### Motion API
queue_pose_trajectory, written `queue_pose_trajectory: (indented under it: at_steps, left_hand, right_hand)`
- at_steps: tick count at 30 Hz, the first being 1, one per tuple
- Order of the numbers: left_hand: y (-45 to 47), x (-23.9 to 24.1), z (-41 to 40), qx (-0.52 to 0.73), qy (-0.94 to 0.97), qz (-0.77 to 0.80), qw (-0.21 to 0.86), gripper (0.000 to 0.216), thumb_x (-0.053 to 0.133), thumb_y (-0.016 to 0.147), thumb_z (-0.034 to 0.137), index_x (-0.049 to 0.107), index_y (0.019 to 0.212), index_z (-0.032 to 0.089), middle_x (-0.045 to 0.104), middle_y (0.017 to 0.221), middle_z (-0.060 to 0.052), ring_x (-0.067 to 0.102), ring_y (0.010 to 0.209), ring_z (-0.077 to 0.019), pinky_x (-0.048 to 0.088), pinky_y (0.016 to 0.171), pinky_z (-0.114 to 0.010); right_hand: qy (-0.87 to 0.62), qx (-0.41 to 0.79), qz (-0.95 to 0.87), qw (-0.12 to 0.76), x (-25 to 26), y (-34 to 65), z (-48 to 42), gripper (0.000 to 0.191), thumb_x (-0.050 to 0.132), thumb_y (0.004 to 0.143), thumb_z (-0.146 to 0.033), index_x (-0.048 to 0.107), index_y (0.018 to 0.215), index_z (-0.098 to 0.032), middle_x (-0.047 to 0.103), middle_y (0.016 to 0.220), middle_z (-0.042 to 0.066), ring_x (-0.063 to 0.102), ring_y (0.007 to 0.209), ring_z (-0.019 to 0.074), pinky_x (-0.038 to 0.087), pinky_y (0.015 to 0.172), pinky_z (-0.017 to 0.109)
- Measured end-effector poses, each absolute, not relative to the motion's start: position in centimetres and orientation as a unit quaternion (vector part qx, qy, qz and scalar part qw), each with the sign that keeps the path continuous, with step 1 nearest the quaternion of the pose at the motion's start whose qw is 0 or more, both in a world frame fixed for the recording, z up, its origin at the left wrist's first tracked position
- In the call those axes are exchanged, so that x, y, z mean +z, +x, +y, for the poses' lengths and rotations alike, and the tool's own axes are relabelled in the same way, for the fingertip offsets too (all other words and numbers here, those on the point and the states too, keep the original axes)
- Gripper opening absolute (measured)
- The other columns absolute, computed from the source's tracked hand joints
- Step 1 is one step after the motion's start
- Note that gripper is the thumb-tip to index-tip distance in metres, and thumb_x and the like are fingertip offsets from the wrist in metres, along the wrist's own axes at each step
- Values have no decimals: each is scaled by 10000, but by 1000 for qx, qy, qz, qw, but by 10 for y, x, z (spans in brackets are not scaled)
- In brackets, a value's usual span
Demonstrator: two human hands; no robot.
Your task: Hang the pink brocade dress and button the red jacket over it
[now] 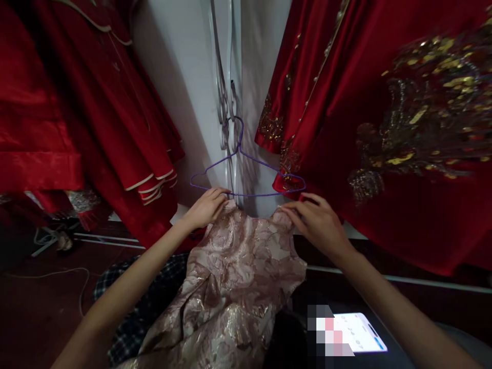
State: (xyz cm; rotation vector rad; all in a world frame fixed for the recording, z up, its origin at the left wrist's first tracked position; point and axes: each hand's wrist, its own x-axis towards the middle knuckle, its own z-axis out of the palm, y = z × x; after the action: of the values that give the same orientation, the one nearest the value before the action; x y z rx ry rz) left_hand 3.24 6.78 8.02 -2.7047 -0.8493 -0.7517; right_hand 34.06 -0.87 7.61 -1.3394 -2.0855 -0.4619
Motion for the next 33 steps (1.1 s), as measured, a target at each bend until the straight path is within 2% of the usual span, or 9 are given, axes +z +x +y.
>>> queue_pose_trajectory:
  at_steps: [4,8,13,17,22,28,33]
  left_hand:
    - [65,69,82,-255,-917,-296,75,229,360,892,257,570,866,172,443,1331,-69,370,1234,-214,277,1066,-444]
    - [69,50,76,-240,-912,-326,72,240,374,887,279,599,881,195,479,1295,-39,394,1196,-228,184,1088,-504]
    - [61,49,61,-248,-912,-318,79,279,357,893,303,612,960,211,475,1279,-50,391,1177,-230,185,1079,-487]
    - [59,53,57,-245,-914,-314,81,279,360,890,292,611,986,214,469,1280,-48,383,1183,-224,179,1079,-478]
    - [59,54,56,-238,-916,-312,82,275,362,889,287,620,930,204,472,1278,-43,388,1179,-219,176,1079,-467]
    - [57,56,55,-240,-911,-326,81,285,343,897,289,610,950,204,486,1268,-53,400,1171,-216,187,1066,-471]
    - [57,57,55,-239,-913,-321,73,273,348,895,285,608,918,206,491,1265,-50,405,1172,-210,185,1064,-466]
  right_hand:
    - [-475,-271,-755,361,94,370,6,202,481,853,-387,623,978,-317,697,841,-25,641,816,225,340,1013,481]
    - [-499,-275,-765,301,93,416,22,254,380,891,-385,590,996,-287,700,895,4,650,782,198,253,1077,452]
    - [-507,-286,-763,281,74,454,42,294,349,862,-407,554,951,-216,689,824,30,649,633,187,168,1109,431]
    - [-513,-293,-757,281,70,455,48,287,348,850,-402,552,944,-225,691,823,28,654,667,198,133,1116,427]
    - [-510,-270,-763,291,75,444,48,270,365,842,-403,560,955,-254,694,846,8,660,743,201,121,1108,439]
    - [-509,-281,-775,248,77,448,45,280,364,837,-424,578,908,-257,695,792,-3,653,666,196,108,1110,446]
    - [-510,-270,-782,236,78,451,44,301,365,830,-450,598,894,-271,702,829,-14,657,709,194,74,1115,443]
